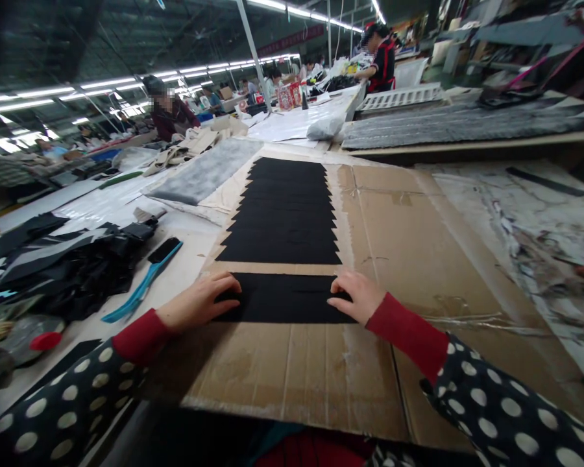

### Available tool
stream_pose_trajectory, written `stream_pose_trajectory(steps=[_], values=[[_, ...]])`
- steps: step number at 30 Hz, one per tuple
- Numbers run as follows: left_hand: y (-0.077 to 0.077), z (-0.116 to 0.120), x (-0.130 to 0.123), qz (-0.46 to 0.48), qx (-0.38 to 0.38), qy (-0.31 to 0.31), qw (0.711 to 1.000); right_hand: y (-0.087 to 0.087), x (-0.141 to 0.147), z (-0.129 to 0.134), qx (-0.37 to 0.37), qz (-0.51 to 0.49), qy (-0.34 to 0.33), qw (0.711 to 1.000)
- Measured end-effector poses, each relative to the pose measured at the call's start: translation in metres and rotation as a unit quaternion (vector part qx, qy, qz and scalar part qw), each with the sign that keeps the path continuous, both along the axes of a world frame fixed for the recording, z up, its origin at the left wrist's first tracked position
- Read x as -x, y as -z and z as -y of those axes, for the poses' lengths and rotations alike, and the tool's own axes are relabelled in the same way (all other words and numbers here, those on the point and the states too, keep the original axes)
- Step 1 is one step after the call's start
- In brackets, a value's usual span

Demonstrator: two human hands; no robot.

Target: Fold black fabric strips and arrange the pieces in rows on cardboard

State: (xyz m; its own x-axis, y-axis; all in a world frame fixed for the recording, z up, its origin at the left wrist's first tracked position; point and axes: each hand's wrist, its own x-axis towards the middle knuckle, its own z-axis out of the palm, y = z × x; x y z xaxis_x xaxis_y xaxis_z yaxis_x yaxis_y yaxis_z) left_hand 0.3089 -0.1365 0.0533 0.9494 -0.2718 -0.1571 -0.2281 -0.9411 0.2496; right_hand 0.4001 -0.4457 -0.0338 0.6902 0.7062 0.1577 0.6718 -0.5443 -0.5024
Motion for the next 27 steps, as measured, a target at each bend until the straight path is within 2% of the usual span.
stream_pose_trajectory(steps=[5,10,13,17,21,24,27], values=[[-0.009,0.003,0.018,-0.057,0.01,-0.004,0.998,-0.001,0.02,0.007,0.004,-0.027,-0.01,1.0],[-0.009,-0.009,-0.003,0.035,-0.028,-0.068,0.997,-0.001,-0.012,0.003,0.008,-0.011,0.045,0.999],[-0.008,-0.016,-0.019,0.011,-0.059,-0.073,0.996,-0.002,-0.029,-0.004,0.059,-0.006,0.056,0.997],[-0.009,-0.013,-0.025,-0.019,-0.062,-0.059,0.996,-0.003,-0.032,-0.009,0.099,-0.035,0.048,0.993],[-0.011,-0.012,-0.017,-0.011,-0.052,-0.083,0.995,0.001,-0.028,-0.007,0.063,-0.063,0.052,0.995],[-0.014,-0.04,-0.004,0.03,-0.045,-0.128,0.99,0.003,-0.03,0.002,0.021,-0.059,0.055,0.997],[-0.015,-0.097,0.016,0.081,-0.119,-0.248,0.958,0.001,-0.033,0.021,-0.022,-0.043,0.077,0.996]])
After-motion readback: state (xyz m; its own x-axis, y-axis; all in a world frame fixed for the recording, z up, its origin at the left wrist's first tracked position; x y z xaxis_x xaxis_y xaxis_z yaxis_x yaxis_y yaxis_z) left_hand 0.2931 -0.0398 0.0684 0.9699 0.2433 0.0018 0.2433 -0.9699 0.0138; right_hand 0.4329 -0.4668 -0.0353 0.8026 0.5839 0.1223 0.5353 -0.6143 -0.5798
